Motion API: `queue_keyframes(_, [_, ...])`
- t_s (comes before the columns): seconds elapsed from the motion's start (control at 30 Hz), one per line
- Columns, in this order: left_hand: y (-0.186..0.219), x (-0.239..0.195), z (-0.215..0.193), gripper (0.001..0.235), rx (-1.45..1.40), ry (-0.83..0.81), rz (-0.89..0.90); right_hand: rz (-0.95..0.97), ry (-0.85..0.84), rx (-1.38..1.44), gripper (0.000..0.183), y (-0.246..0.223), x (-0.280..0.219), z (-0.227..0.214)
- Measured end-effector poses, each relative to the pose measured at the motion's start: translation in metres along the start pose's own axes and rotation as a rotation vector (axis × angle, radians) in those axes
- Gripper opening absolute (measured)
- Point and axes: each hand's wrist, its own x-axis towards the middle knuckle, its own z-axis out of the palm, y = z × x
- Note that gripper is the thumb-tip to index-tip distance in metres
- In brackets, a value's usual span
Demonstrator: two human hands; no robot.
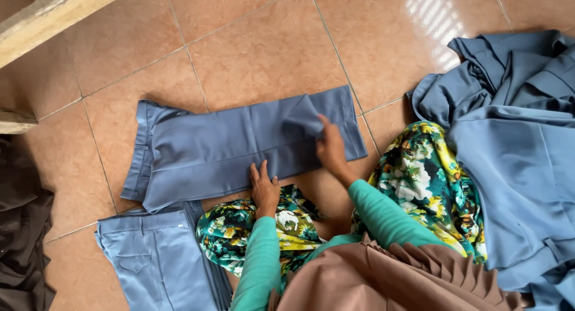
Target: The person sits on a tiled floor and folds multiple pairs of light blue trousers by hand. They smooth out the fabric, fold the legs together, and then fold the trousers into neat rectangular stacks, placing each finished pair on a growing pile to the left.
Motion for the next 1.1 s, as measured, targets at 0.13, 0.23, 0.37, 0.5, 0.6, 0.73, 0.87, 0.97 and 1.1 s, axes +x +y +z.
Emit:
queue_keyframes(0.13, [-0.001, 0.001, 0.001, 0.063, -0.027, -0.003, -0.028, 0.659, 0.007, 0.115, 0.029, 0.100, 0.022, -0.018])
queue_keyframes(0.23, [-0.015, 0.007, 0.018, 0.052, -0.196, 0.042, -0.051, 1.055, 0.130, 0.492, 0.047, 0.122, 0.027, -0.035])
queue_keyframes(0.37, [-0.027, 0.012, 0.063, 0.018, -0.462, 0.220, -0.029, 0.990, 0.004, 0.779, 0.045, 0.125, 0.033, -0.053])
queue_keyframes(0.5, [0.033, -0.037, 0.026, 0.095, -1.297, -0.625, -0.393, 0.814, -0.113, 0.900, 0.046, 0.070, 0.052, -0.064])
queue_keyframes(0.6, [0.032, -0.016, 0.048, 0.094, -1.747, -0.617, -0.622, 0.719, -0.132, 0.949, 0.046, 0.012, 0.078, -0.072])
queue_keyframes(0.73, [-0.016, 0.061, 0.058, 0.067, -2.150, -0.305, -0.677, 0.642, -0.185, 0.991, 0.048, -0.087, 0.110, -0.106])
queue_keyframes(0.87, [-0.059, 0.100, 0.023, 0.023, -2.128, 0.262, -0.791, 0.492, -0.346, 0.944, 0.042, -0.145, 0.115, -0.144])
queue_keyframes(0.97, [-0.071, 0.088, -0.010, 0.036, -2.107, 0.304, -0.673, 0.560, -0.231, 0.817, 0.047, -0.070, 0.095, -0.110])
queue_keyframes(1.1, [-0.155, 0.102, 0.098, 0.051, -2.018, 0.117, -0.864, 0.745, -0.087, 0.326, 0.047, 0.104, 0.035, -0.037])
